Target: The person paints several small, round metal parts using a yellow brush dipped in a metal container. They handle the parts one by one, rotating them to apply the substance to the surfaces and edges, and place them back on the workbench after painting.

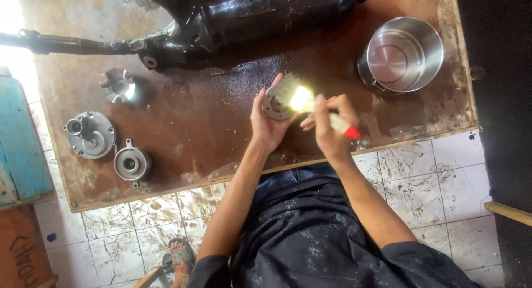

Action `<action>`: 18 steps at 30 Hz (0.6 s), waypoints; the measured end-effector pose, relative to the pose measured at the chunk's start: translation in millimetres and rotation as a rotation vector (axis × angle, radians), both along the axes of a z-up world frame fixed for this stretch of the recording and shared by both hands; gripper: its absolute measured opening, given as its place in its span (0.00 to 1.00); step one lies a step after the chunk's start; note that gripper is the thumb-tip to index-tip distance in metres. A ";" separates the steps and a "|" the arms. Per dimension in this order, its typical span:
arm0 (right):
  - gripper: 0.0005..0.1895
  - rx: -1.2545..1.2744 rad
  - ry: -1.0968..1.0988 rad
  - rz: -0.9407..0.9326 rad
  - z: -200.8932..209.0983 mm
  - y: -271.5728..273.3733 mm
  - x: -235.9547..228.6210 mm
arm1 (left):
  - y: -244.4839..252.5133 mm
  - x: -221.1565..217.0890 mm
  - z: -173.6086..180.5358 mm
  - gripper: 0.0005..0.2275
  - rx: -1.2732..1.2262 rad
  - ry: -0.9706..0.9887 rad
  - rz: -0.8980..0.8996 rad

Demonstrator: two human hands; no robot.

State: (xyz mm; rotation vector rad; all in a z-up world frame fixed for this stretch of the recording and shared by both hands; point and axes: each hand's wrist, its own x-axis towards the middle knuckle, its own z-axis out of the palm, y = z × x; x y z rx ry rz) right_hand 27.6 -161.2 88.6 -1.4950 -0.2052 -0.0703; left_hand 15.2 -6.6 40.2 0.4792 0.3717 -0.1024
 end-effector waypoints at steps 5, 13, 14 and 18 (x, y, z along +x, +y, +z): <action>0.12 -0.026 0.040 0.124 -4.9 -0.3 1.3 | 2.7 3.7 -6.4 0.28 -0.141 -0.114 0.026; 0.10 -0.079 0.138 0.231 3.6 2.5 0.5 | 2.4 3.5 -4.7 0.28 -0.089 -0.162 0.069; 0.10 -0.015 0.107 0.118 -1.1 2.3 3.8 | 2.8 2.6 0.2 0.29 -0.108 -0.080 0.065; 0.11 -0.114 -0.008 0.253 13.8 7.2 -7.3 | 1.5 2.0 -9.4 0.28 -0.158 -0.086 0.069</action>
